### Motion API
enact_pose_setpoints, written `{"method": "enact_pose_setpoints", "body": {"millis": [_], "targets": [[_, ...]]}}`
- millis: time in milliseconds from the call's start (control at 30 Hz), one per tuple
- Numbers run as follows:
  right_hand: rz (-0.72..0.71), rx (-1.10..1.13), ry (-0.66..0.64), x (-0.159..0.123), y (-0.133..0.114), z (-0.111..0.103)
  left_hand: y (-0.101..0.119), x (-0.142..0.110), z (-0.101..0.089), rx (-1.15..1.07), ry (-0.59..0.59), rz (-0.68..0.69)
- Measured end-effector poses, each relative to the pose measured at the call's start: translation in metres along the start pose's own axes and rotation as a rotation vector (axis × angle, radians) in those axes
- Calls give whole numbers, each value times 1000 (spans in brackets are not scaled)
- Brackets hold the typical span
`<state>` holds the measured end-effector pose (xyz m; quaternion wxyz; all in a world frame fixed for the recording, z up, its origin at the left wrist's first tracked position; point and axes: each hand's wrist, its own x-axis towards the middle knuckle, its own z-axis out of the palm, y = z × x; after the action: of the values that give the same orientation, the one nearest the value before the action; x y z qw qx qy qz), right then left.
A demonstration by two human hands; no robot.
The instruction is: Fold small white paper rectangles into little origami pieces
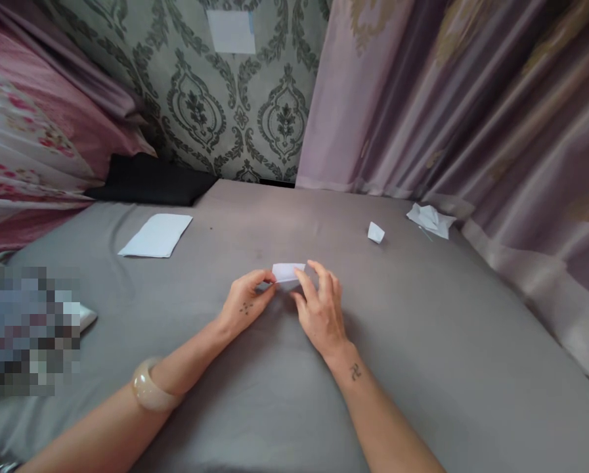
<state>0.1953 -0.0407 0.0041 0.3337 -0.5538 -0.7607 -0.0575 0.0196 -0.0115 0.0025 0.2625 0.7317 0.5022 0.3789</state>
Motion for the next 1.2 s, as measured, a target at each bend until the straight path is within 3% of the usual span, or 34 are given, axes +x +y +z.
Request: {"method": "enact_pose_setpoints", "body": {"millis": [133,233,433,800,1033,1100,1200], "targets": [[-48,35,-10,1,-6,-1,1,-3,-1,196,-39,87],[-63,49,-31,1,-6,-1,3,-5,-2,178,-74,118],[-137,40,-66,0,-5,-4,1,-3,-6,77,-171,60],[-226,46,-220,0,3,2,-17,-7,-4,361,-191,78],[-140,119,-330,-7,7,8,2,-12,-17,613,-146,197],[-89,150,-347,-7,7,7,7,-16,-18,600,-196,241],[-14,203,-360,-5,6,6,7,-20,-13,516,-247,188]]}}
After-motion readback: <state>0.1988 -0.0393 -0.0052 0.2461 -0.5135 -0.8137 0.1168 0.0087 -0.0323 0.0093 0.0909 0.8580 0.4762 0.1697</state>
